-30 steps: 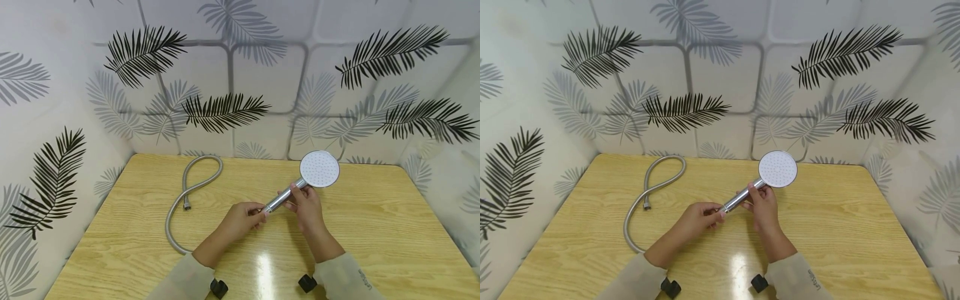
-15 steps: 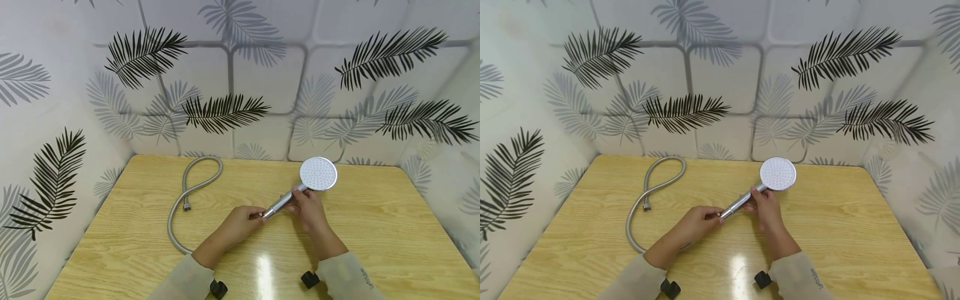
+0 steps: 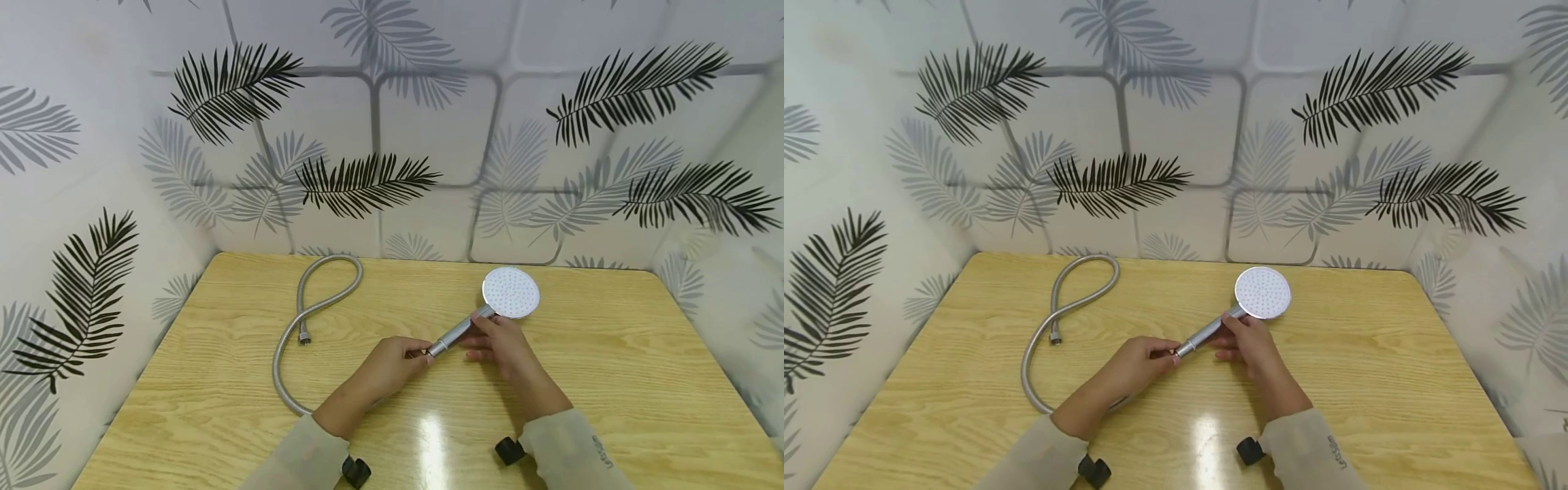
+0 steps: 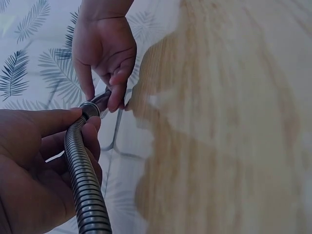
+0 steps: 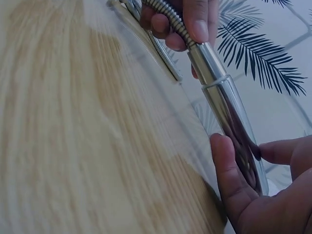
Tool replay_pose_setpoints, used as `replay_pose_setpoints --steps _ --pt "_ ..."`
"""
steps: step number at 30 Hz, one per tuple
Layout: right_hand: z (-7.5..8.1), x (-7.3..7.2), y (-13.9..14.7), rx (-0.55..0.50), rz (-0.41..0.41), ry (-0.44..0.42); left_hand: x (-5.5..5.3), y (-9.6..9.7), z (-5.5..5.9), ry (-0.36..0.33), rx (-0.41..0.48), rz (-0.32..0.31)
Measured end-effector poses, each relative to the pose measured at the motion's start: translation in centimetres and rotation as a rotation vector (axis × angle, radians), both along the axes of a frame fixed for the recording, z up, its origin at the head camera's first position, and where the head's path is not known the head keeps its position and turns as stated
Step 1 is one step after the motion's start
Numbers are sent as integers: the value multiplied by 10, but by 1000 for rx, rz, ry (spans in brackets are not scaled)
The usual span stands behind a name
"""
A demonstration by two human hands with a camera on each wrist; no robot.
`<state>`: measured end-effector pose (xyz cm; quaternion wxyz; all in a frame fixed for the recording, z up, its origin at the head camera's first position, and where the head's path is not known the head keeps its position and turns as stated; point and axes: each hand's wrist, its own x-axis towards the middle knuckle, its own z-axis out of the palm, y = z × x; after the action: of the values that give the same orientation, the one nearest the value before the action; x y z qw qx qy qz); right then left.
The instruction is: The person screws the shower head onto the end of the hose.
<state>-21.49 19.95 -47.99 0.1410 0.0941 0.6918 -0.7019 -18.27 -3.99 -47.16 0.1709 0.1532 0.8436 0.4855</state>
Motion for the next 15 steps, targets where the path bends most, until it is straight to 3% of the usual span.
replay_pose_setpoints --steps 15 --pt "1 1 7 82 132 -58 -2 1 -1 17 -54 -2"
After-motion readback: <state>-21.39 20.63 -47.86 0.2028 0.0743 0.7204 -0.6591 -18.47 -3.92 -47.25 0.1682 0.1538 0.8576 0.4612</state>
